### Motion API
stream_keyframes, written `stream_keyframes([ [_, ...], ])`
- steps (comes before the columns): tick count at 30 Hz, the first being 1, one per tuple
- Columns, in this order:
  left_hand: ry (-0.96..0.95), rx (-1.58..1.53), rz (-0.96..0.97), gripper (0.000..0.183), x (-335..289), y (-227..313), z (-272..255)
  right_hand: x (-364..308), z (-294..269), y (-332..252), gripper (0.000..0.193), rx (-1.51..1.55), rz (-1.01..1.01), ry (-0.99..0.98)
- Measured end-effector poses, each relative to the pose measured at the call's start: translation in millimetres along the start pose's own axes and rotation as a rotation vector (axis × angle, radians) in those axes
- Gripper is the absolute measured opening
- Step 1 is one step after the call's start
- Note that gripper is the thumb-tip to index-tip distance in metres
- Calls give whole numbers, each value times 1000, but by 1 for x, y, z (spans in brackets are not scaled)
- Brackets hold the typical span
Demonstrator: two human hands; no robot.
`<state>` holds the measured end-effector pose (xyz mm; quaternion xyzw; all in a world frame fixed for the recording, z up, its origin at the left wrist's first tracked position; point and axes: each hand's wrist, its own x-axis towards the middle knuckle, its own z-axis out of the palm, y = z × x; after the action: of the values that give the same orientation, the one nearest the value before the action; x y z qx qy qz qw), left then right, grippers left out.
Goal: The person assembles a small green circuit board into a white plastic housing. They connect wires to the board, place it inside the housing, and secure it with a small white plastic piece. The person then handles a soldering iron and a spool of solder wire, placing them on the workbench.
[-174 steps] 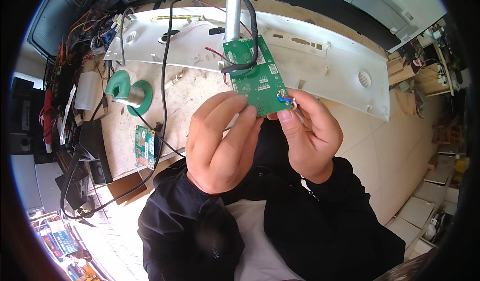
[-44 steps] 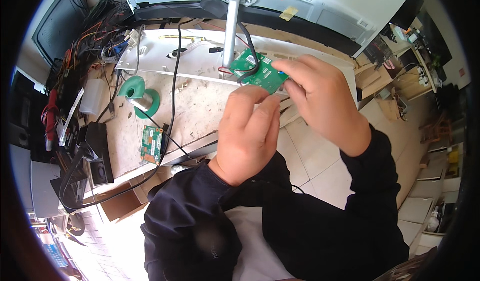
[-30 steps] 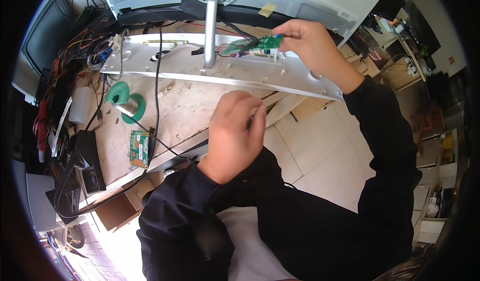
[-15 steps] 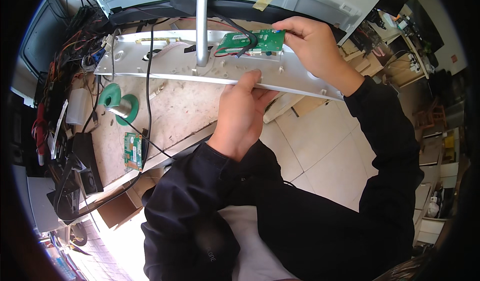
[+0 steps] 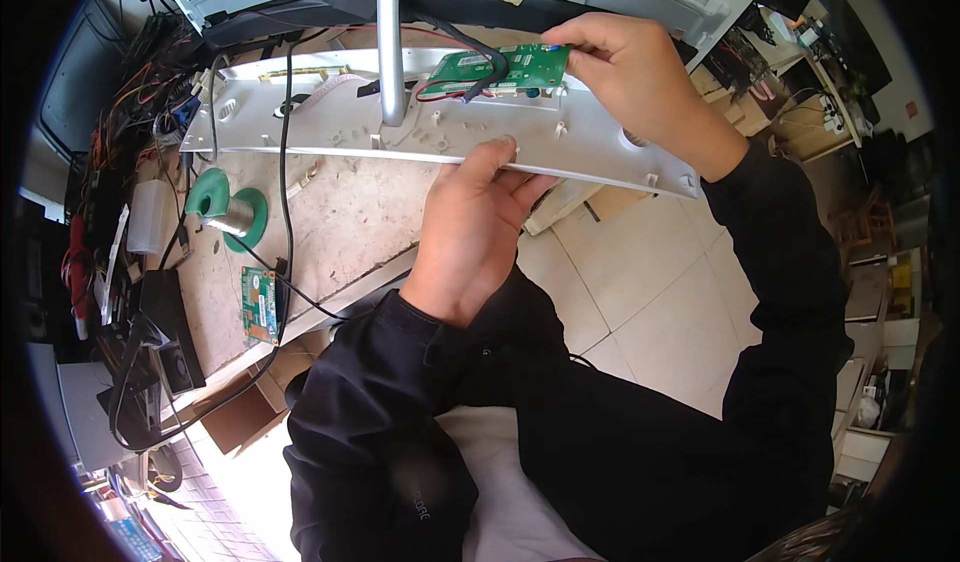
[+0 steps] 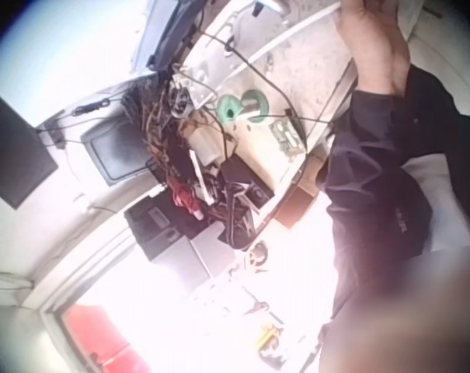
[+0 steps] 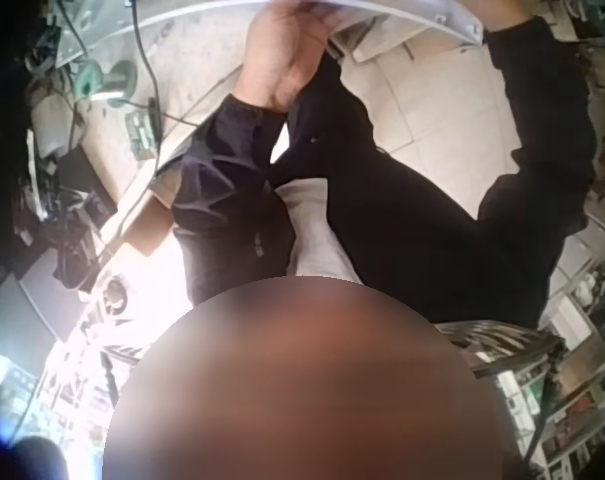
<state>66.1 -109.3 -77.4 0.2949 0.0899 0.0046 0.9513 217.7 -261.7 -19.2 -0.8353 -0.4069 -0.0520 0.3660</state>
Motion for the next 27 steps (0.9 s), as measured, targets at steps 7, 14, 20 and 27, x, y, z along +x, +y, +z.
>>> stream_keyframes([
  [7, -14, -8, 8, 30, -3, 2, 4, -5, 10, 13, 23, 28, -77, 23],
  [14, -26, -10, 10, 32, -1, 0, 0, -7, 3, 10, 22, -281, -350, -33],
  [20, -17, -10, -1, 32, -2, 2, 1, -1, 4, 6, 19, -76, -150, -104],
  [27, -47, -20, -12, 31, 0, 1, -5, 4, 2, 3, 20, -68, -32, -140],
])
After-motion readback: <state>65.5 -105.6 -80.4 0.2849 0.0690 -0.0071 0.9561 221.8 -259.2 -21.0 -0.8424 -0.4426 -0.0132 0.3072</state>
